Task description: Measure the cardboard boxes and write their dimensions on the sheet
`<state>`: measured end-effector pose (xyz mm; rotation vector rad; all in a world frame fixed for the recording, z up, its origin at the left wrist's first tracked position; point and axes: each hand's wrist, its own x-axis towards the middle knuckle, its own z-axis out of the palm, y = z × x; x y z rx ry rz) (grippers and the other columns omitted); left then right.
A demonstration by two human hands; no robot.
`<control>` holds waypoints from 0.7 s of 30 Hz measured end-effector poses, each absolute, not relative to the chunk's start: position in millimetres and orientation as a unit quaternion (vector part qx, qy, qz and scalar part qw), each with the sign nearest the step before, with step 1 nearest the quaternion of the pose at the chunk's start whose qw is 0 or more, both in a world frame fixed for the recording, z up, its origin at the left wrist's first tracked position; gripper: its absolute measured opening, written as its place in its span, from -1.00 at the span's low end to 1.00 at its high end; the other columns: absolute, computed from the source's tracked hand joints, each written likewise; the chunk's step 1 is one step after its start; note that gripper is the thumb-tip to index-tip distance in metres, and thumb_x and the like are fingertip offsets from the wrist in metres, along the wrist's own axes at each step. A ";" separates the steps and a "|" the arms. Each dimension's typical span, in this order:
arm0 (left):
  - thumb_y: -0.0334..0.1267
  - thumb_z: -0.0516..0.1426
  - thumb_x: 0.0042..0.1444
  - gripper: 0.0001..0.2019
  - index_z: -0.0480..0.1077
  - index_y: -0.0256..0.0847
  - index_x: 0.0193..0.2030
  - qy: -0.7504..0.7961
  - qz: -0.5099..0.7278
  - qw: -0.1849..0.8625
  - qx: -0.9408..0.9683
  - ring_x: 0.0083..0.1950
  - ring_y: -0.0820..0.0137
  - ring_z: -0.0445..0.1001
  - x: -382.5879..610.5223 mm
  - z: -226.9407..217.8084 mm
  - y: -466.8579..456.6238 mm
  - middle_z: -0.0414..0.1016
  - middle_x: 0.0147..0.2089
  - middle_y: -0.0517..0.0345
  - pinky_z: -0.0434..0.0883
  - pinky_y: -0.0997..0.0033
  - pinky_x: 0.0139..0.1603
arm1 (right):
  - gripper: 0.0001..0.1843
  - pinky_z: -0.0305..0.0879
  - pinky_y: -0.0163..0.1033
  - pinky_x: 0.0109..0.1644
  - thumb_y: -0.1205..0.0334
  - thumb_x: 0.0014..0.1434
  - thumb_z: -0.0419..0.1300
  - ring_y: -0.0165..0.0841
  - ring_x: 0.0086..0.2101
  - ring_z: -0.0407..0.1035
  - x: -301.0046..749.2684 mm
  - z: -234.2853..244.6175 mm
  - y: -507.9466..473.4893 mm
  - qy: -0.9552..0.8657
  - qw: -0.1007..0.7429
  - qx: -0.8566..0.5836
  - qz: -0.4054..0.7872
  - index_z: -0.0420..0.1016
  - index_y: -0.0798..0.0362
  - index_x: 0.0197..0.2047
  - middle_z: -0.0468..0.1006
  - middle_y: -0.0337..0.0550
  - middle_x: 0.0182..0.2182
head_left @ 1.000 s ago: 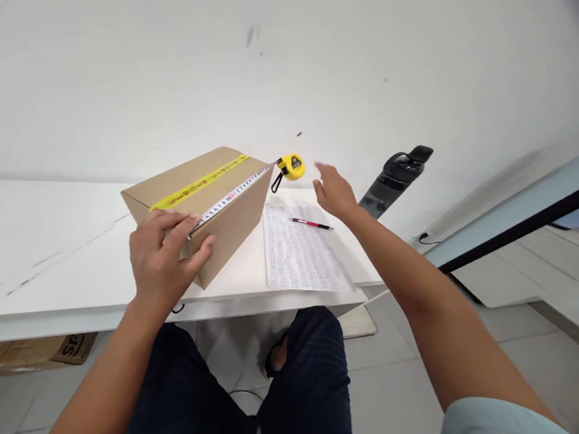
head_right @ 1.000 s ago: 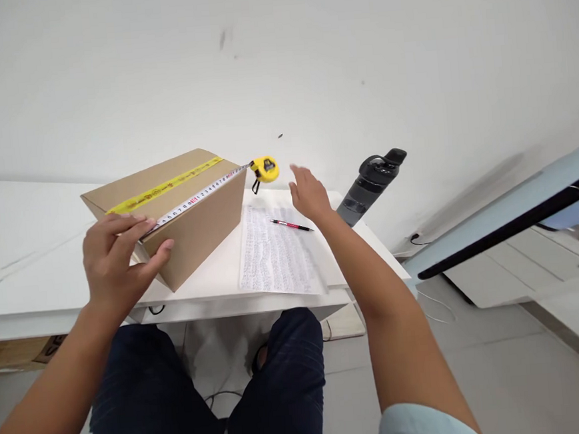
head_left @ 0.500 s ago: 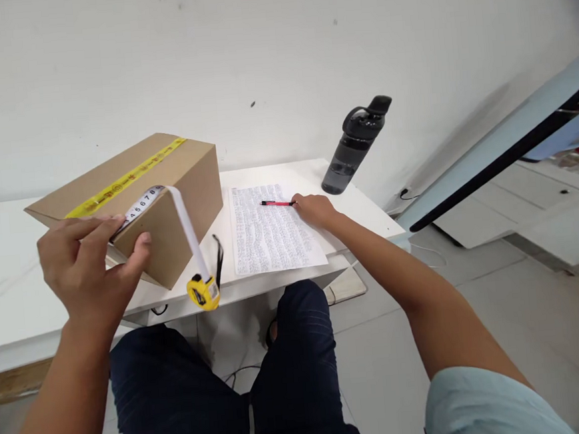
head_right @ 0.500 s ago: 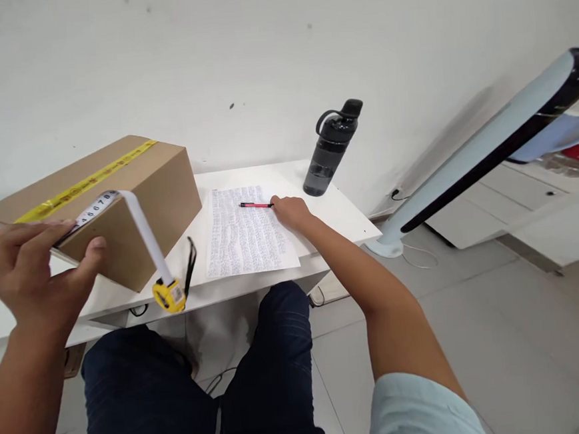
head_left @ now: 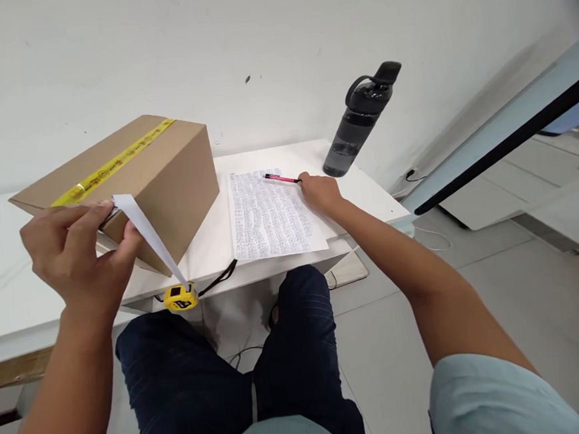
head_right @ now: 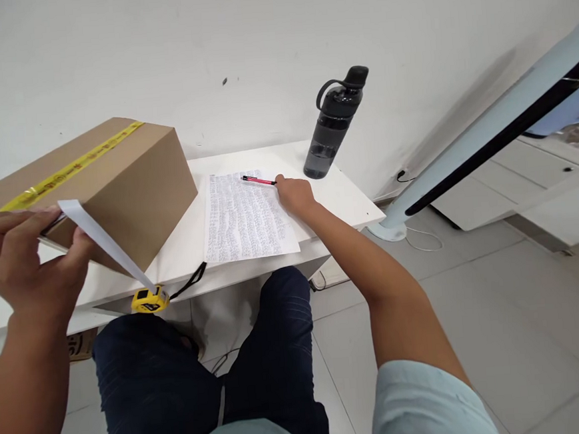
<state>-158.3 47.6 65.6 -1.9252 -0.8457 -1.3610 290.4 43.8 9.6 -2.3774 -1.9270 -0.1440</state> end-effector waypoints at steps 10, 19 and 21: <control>-0.28 0.39 -0.15 -0.48 0.53 -0.14 0.04 -0.327 -0.509 0.313 -0.733 -0.02 0.13 0.55 -160.7 62.8 47.6 0.62 -0.06 0.02 0.43 0.01 0.10 | -0.64 0.33 -0.21 -0.26 -0.02 0.43 -0.03 -0.29 -0.29 0.50 286.4 7.8 6.7 -0.600 0.427 -0.659 0.156 0.29 0.01 0.13 0.63 -0.06 -0.17; -0.28 0.41 -0.21 -0.45 0.54 -0.18 0.02 -0.364 -0.518 0.256 -0.731 0.05 0.09 0.54 -164.9 58.2 50.5 0.61 0.01 0.04 0.39 -0.07 0.20 | -0.32 0.13 -0.25 -0.46 -0.48 0.25 -0.04 -0.38 -0.56 0.19 270.6 -11.2 -58.3 -0.541 0.492 -0.610 0.305 0.45 -0.01 -0.38 0.33 -0.28 -0.61; -0.28 0.42 -0.22 -0.45 0.52 -0.23 0.00 -0.427 -0.512 0.162 -0.728 0.17 0.03 0.47 -167.5 55.5 52.1 0.57 0.07 0.01 0.27 -0.16 0.32 | -0.32 0.12 -0.26 -0.48 -0.46 0.22 0.02 -0.38 -0.57 0.21 270.0 -13.4 -55.7 -0.517 0.482 -0.641 0.298 0.44 0.00 -0.47 0.35 -0.25 -0.64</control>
